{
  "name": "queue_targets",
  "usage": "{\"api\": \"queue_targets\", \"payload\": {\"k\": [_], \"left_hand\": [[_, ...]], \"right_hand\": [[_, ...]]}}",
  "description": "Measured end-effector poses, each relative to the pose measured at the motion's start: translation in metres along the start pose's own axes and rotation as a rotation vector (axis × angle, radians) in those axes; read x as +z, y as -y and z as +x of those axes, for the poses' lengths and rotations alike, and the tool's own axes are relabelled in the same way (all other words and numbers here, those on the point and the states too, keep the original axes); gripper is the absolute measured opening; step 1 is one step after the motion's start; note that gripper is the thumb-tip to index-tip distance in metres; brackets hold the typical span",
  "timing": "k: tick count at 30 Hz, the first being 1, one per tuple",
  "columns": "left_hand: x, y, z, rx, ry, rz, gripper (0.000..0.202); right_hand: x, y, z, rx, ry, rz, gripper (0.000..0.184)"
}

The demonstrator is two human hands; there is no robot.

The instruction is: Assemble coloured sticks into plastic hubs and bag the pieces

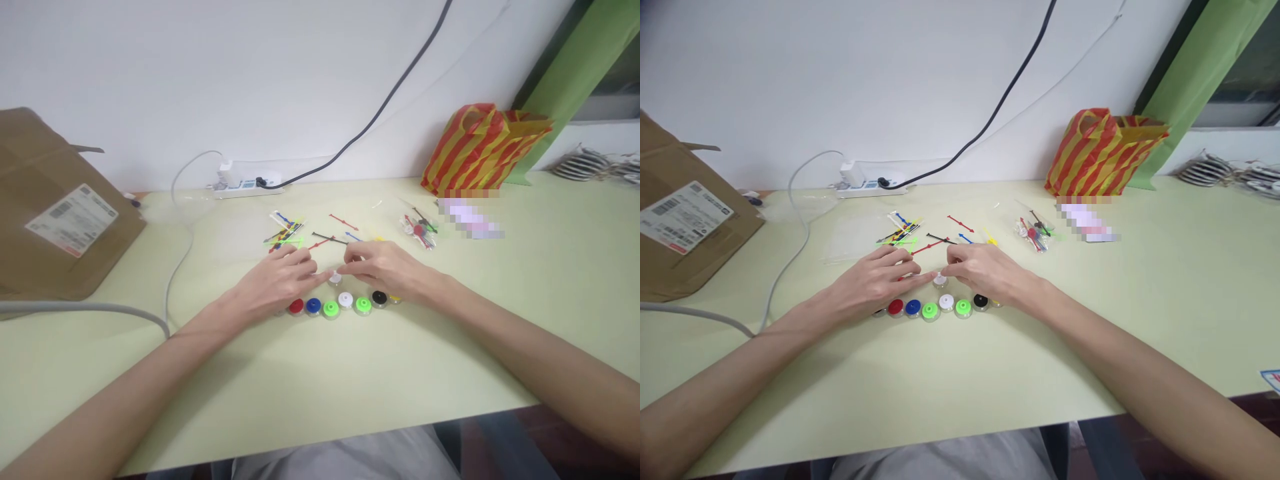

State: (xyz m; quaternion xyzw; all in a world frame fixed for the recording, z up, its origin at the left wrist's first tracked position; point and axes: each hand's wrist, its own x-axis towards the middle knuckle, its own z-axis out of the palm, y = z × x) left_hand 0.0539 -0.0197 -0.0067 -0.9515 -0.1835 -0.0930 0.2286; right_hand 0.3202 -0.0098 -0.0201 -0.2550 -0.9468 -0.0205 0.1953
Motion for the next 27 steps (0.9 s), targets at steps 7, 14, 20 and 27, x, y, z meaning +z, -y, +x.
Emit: {"api": "queue_targets", "payload": {"k": [7, 14, 20, 27], "left_hand": [[0.0008, 0.0010, -0.0004, 0.045, -0.024, 0.079, 0.035], [-0.0008, 0.0004, 0.0009, 0.026, -0.045, 0.039, 0.037], [0.0027, -0.0004, -0.0001, 0.017, -0.007, 0.012, 0.038], [-0.0039, -0.0043, 0.0031, -0.039, 0.063, -0.032, 0.039]], "right_hand": [[0.0008, -0.0013, -0.0007, -0.028, -0.016, -0.007, 0.035], [0.0026, -0.0041, -0.0026, -0.042, -0.058, 0.003, 0.033], [0.0025, -0.0047, -0.0026, -0.035, -0.020, 0.015, 0.032], [-0.0004, -0.0001, 0.0004, -0.017, 0.037, 0.018, 0.032]]}}
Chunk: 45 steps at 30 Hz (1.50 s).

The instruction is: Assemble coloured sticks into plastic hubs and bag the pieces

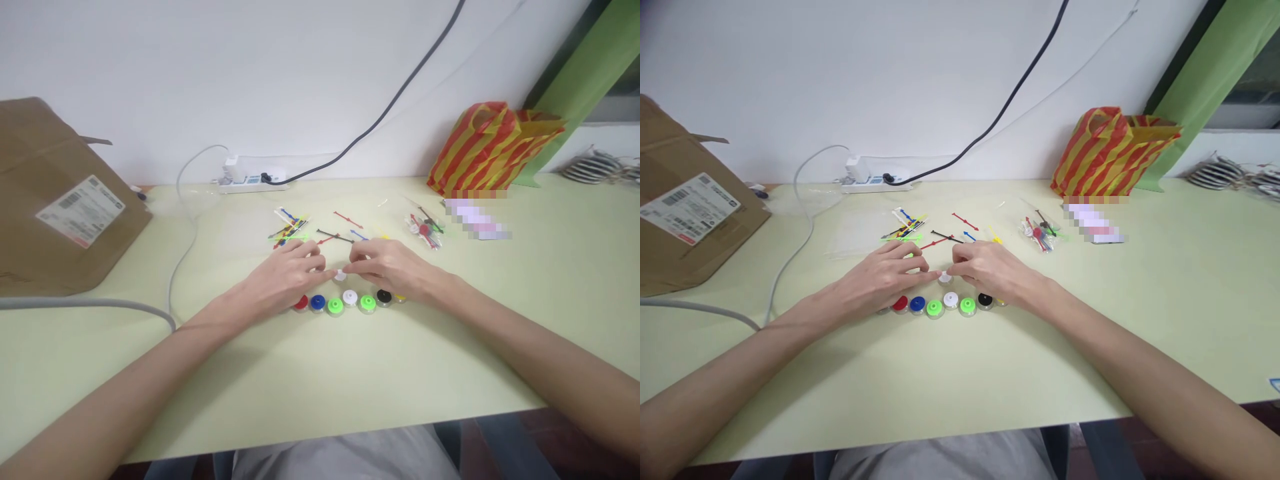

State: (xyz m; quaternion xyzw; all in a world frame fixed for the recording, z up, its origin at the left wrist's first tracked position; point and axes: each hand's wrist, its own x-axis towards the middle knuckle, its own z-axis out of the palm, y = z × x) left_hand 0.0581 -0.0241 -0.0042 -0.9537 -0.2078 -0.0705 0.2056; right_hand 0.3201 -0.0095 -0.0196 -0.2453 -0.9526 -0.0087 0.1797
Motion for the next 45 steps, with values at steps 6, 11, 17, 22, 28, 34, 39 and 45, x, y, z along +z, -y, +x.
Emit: {"api": "queue_targets", "payload": {"k": [6, 11, 17, 22, 28, 34, 39, 45], "left_hand": [[-0.002, -0.004, 0.004, 0.028, 0.024, 0.043, 0.038], [0.002, -0.004, 0.005, 0.037, 0.019, 0.049, 0.031], [0.000, -0.003, 0.002, 0.024, 0.018, 0.040, 0.036], [-0.003, -0.004, 0.000, 0.010, -0.020, 0.038, 0.039], [-0.006, 0.003, -0.005, -0.085, -0.135, 0.024, 0.045], [-0.011, 0.009, -0.013, -0.165, -0.213, 0.027, 0.039], [-0.013, 0.007, -0.014, -0.146, -0.201, 0.065, 0.031], [-0.017, 0.005, -0.016, -0.152, -0.198, 0.084, 0.028]], "right_hand": [[-0.002, 0.004, 0.004, -0.040, 0.042, -0.058, 0.032], [-0.003, 0.006, 0.007, -0.030, 0.083, -0.065, 0.028], [-0.003, 0.005, 0.006, 0.001, 0.074, -0.034, 0.030], [0.000, 0.003, 0.005, 0.008, 0.043, 0.019, 0.027], [-0.006, -0.002, 0.004, 0.095, -0.101, -0.030, 0.027], [-0.012, -0.014, -0.001, 0.353, -0.245, 0.084, 0.020], [-0.008, -0.013, -0.001, 0.404, -0.275, 0.023, 0.015], [-0.002, -0.013, 0.000, 0.296, -0.157, -0.125, 0.020]]}}
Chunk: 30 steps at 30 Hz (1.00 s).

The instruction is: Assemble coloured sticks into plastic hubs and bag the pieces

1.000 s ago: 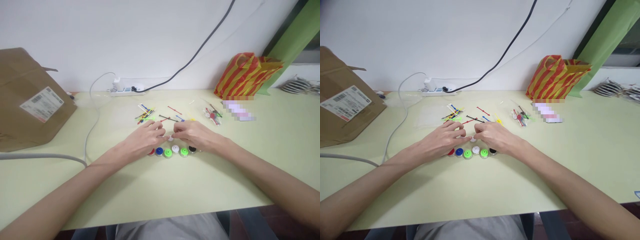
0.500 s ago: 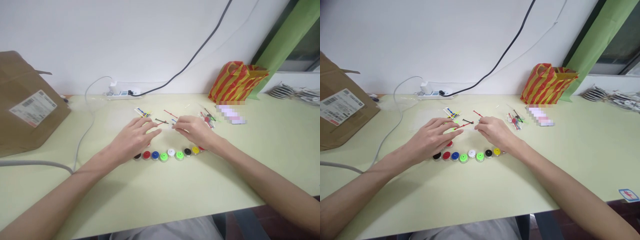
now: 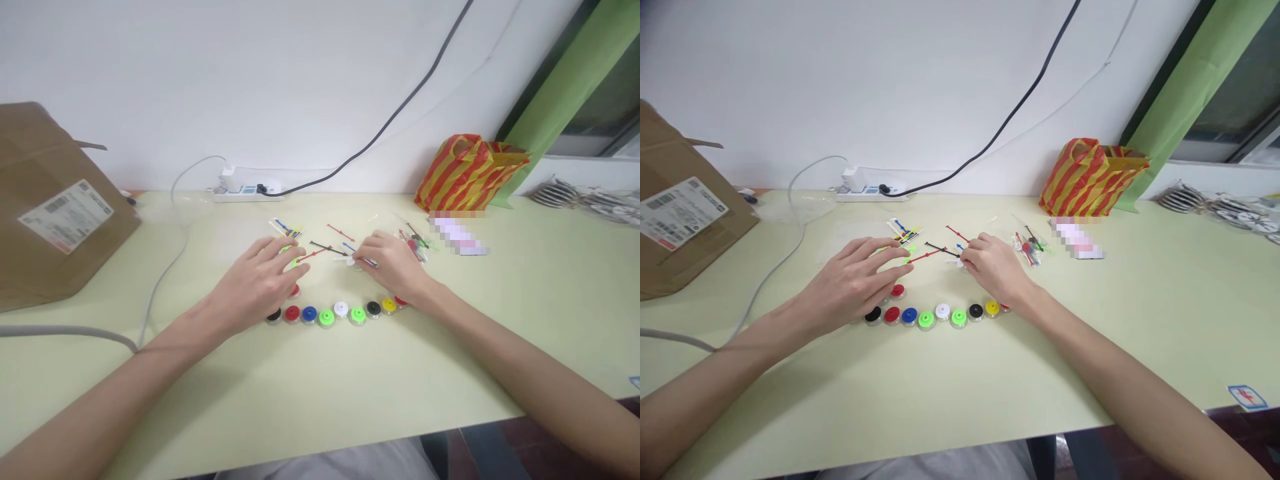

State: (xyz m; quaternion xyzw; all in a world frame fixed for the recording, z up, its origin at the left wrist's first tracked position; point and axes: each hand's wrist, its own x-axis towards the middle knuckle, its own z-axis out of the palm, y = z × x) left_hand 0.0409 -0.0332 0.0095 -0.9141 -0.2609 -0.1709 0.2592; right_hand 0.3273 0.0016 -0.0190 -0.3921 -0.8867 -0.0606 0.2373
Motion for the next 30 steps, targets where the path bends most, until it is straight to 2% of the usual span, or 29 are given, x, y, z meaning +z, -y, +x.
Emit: {"api": "queue_targets", "payload": {"k": [7, 13, 20, 25, 30], "left_hand": [[0.001, 0.002, -0.006, -0.030, 0.017, -0.031, 0.028], [-0.003, 0.006, -0.011, -0.028, 0.100, -0.134, 0.030], [-0.005, 0.007, -0.015, -0.018, 0.171, -0.249, 0.035], [-0.004, 0.004, -0.016, -0.061, 0.208, -0.339, 0.039], [-0.005, 0.002, -0.018, -0.069, 0.209, -0.365, 0.041]], "right_hand": [[0.001, -0.001, -0.003, 0.004, 0.066, -0.044, 0.018], [0.001, -0.002, -0.005, 0.014, 0.142, -0.045, 0.017], [0.000, 0.000, -0.008, 0.045, 0.061, -0.017, 0.018], [-0.002, 0.003, -0.009, 0.049, 0.007, -0.005, 0.019], [-0.006, 0.006, -0.009, 0.082, -0.009, 0.038, 0.020]]}}
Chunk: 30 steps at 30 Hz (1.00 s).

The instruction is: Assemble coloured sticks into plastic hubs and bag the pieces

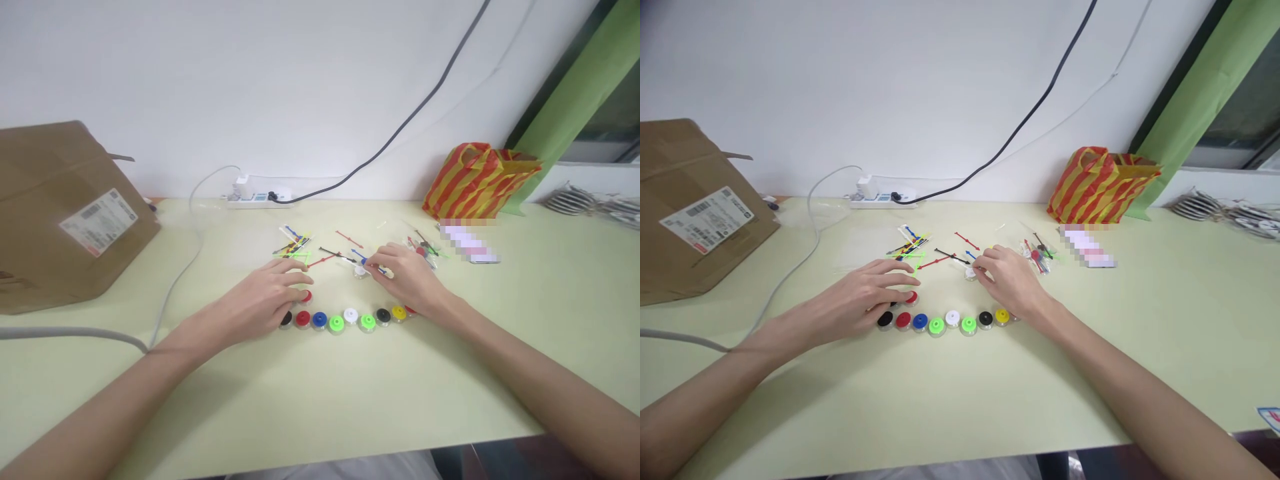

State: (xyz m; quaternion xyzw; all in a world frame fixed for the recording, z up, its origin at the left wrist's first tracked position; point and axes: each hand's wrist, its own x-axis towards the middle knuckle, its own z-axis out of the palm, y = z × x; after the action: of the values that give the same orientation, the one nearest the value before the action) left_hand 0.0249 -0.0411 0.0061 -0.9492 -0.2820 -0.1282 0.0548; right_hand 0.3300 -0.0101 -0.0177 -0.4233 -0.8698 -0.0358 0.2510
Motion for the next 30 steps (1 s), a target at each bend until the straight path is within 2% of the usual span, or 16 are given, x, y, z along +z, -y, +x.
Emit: {"api": "queue_targets", "payload": {"k": [5, 9, 15, 20, 25, 30], "left_hand": [[0.005, 0.004, -0.002, -0.003, 0.013, -0.014, 0.047], [0.012, 0.003, 0.001, 0.018, 0.030, 0.028, 0.044], [0.015, -0.003, 0.005, 0.013, 0.045, 0.039, 0.048], [0.015, -0.007, 0.007, -0.036, 0.085, 0.023, 0.046], [0.018, -0.008, 0.012, -0.024, 0.104, 0.002, 0.043], [0.016, -0.007, 0.014, -0.078, 0.128, -0.015, 0.042]], "right_hand": [[-0.003, 0.006, 0.001, 0.031, -0.044, 0.102, 0.018], [-0.002, 0.010, 0.019, 0.007, -0.032, 0.130, 0.020], [0.022, 0.009, 0.084, -0.197, 0.215, 0.056, 0.019], [0.047, 0.010, 0.122, -0.204, 0.382, -0.047, 0.013], [0.056, 0.010, 0.130, -0.135, 0.456, -0.071, 0.014], [0.052, 0.007, 0.130, -0.111, 0.384, -0.031, 0.015]]}}
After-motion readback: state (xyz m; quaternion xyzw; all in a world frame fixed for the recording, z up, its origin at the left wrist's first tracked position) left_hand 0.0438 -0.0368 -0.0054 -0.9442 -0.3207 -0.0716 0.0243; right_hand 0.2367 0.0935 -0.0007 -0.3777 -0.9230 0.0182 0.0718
